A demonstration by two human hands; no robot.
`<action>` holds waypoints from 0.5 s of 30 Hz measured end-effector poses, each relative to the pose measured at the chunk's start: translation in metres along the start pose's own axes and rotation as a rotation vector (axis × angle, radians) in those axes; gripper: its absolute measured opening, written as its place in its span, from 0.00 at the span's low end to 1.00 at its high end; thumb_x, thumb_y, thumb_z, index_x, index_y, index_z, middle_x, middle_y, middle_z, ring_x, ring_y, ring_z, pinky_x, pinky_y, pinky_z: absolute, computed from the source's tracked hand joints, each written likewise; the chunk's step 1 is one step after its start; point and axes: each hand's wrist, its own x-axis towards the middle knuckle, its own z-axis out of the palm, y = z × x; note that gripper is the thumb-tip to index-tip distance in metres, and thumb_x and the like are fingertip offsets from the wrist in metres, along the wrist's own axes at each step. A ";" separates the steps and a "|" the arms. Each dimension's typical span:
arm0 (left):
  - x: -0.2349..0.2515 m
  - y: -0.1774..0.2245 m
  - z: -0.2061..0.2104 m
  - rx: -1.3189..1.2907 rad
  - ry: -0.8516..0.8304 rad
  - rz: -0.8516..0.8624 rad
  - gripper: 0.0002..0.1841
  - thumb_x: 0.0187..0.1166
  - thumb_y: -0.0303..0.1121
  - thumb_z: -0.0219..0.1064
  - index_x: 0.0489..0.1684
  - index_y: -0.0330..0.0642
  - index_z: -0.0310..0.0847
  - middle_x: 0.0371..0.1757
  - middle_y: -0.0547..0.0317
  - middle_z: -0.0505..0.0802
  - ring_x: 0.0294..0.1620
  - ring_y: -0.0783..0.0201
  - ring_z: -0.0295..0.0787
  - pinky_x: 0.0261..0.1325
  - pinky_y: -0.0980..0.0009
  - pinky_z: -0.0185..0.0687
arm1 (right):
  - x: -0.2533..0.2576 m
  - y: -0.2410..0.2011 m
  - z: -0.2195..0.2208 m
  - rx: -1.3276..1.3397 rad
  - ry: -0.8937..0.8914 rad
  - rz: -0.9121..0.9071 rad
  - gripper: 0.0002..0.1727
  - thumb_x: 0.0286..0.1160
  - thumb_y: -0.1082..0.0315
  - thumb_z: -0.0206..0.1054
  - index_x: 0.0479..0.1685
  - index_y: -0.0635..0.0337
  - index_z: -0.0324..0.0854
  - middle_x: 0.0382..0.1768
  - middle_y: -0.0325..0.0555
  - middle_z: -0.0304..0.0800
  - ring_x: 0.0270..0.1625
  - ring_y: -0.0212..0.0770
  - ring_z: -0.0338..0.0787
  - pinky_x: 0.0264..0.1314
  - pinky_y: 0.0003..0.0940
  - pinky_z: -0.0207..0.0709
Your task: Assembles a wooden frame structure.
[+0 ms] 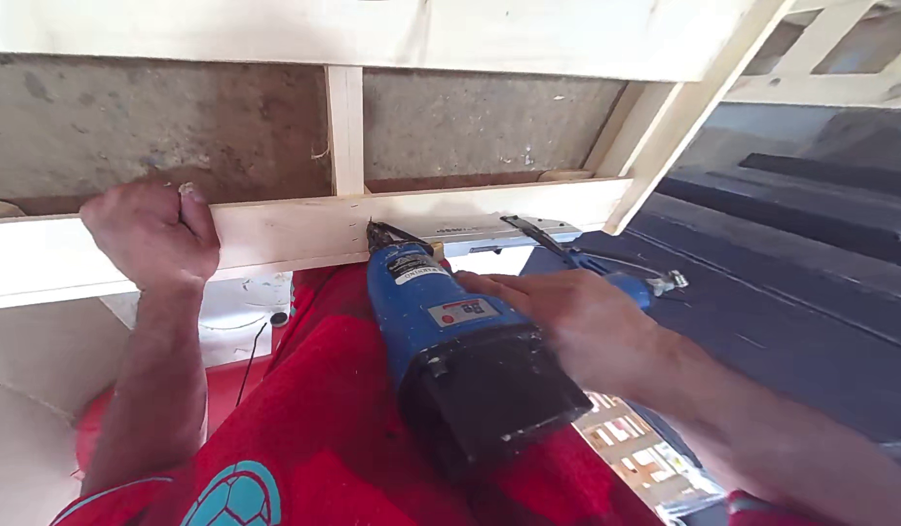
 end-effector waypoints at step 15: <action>-0.005 0.007 -0.002 0.067 -0.031 -0.083 0.32 0.90 0.55 0.43 0.33 0.35 0.83 0.48 0.37 0.92 0.62 0.37 0.87 0.69 0.37 0.73 | -0.025 0.002 0.021 0.163 -0.140 0.132 0.38 0.64 0.71 0.70 0.83 0.56 0.70 0.51 0.56 0.91 0.43 0.61 0.93 0.33 0.59 0.82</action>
